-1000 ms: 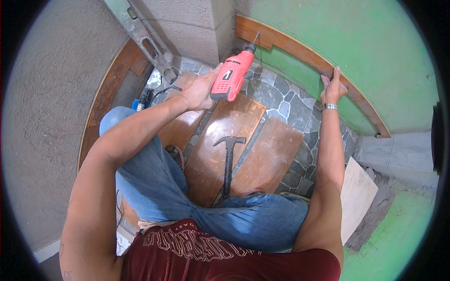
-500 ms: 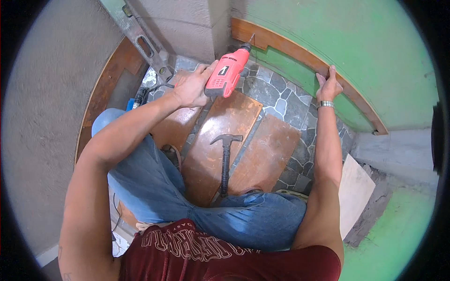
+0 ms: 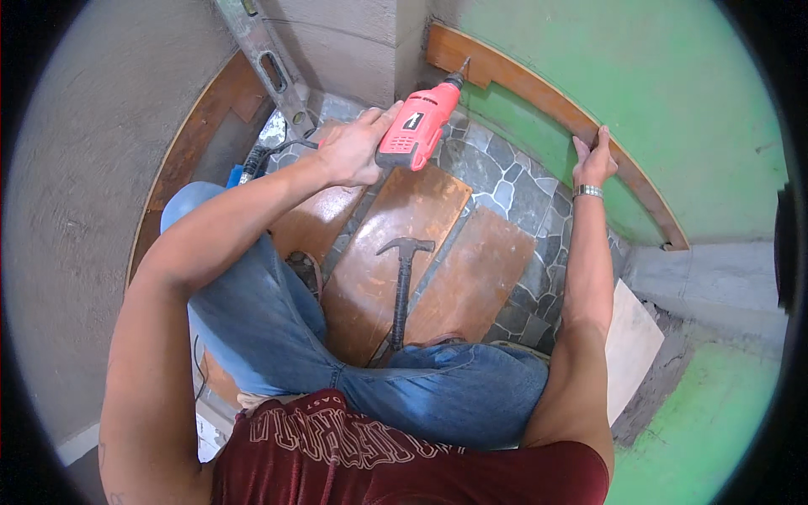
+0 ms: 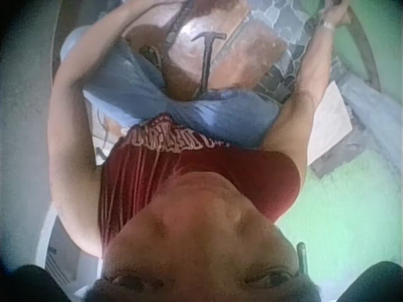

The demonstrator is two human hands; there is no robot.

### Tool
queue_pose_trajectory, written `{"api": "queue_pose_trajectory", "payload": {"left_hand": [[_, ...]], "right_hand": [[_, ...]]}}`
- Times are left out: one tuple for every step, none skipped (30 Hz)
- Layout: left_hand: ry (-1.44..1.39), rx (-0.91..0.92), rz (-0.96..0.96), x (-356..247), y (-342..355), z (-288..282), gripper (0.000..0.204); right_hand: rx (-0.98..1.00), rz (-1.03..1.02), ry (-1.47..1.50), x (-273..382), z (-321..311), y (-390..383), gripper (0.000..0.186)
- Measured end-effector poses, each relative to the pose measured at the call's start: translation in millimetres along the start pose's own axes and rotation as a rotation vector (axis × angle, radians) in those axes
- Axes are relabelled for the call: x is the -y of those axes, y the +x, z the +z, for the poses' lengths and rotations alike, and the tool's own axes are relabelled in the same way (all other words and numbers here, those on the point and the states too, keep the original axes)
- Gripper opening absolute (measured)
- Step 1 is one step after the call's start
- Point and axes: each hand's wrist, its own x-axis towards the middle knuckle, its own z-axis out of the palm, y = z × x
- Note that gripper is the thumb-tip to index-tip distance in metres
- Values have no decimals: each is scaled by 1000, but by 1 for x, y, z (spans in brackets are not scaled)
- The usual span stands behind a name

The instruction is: The person positions a wooden board against a wall, uses a spirit level, and then uses a power drill to drill holes through the wood and into the wall.

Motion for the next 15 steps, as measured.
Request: {"api": "queue_pose_trajectory", "payload": {"left_hand": [[16, 14, -11, 0, 0, 1, 93], [17, 11, -12, 1, 0, 1, 93], [13, 10, 3, 2, 1, 1, 93], [11, 9, 16, 4, 0, 2, 94], [14, 6, 13, 8, 0, 5, 94], [34, -51, 53, 13, 1, 9, 93], [49, -106, 99, 11, 1, 9, 92], [47, -107, 102, 10, 2, 8, 92], [35, -72, 71, 8, 2, 7, 93], [22, -36, 38, 6, 2, 6, 93], [21, -36, 38, 5, 2, 5, 93], [15, -37, 38, 3, 3, 4, 94], [11, -38, 35, 4, 3, 4, 94], [11, -39, 31, 6, 3, 5, 94], [22, -58, 46, 8, 3, 7, 95]], "right_hand": [[-11, 20, -7, 0, 0, -1, 25], [-8, 19, -6, 0, 1, -1, 25], [-9, 21, -4, 0, 1, -2, 25], [-9, 25, -1, -1, 2, -4, 26], [-5, 27, 1, -1, 3, -5, 26], [3, 20, 4, -2, 5, -6, 26], [7, 8, 4, -2, 3, -5, 26], [6, 5, 3, -1, 2, -4, 26], [-11, 5, -2, -1, 1, -2, 26], [-27, 8, -7, -2, 2, -3, 26], [-27, 7, -8, -1, 2, -4, 26], [-35, 1, -9, 0, 2, -4, 26], [-40, -2, -10, 0, 3, -5, 26], [-37, 1, -11, 0, 4, -6, 26], [-30, -5, -4, 0, 5, -8, 26]]}}
